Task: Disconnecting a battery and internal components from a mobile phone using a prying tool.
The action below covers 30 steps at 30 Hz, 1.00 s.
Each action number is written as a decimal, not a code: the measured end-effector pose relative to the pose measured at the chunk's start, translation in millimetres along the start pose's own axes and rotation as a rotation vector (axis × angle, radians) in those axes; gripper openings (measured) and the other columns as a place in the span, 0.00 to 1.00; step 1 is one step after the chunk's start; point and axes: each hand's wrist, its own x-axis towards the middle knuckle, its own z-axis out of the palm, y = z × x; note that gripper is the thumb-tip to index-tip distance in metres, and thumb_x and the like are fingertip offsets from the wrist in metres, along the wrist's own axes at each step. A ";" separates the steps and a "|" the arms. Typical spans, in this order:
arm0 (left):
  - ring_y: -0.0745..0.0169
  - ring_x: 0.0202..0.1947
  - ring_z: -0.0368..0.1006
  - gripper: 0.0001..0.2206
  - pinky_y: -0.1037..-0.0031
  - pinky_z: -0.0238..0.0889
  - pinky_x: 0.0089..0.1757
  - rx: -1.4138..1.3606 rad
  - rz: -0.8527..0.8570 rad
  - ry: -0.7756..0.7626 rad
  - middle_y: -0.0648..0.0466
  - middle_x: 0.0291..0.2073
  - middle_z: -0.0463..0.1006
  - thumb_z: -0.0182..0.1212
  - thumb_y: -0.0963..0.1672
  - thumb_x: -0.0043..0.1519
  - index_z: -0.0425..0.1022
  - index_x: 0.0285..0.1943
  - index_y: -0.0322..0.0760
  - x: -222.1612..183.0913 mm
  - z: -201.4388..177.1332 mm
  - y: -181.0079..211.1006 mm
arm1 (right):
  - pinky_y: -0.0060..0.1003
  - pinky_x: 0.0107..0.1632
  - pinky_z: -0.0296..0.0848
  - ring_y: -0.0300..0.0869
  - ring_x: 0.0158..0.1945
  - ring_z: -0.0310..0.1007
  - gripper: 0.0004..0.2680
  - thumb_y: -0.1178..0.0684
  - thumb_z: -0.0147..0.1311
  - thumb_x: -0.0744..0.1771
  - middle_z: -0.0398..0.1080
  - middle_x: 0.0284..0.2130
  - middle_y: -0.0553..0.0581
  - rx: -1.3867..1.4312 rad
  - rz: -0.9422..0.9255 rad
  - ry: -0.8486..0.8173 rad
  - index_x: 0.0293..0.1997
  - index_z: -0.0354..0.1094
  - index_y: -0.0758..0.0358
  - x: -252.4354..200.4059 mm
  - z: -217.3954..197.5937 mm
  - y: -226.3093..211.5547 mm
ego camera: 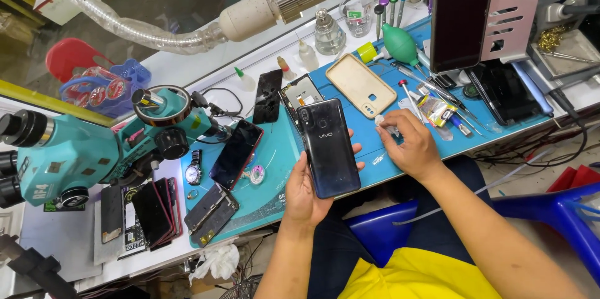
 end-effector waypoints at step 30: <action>0.32 0.67 0.61 0.29 0.42 0.57 0.63 -0.320 0.061 0.247 0.32 0.72 0.56 0.36 0.54 0.69 0.55 0.75 0.36 11.0 34.3 18.1 | 0.45 0.47 0.74 0.52 0.39 0.77 0.07 0.60 0.61 0.67 0.74 0.35 0.56 0.013 -0.077 -0.085 0.48 0.74 0.64 9.5 -2.4 -14.6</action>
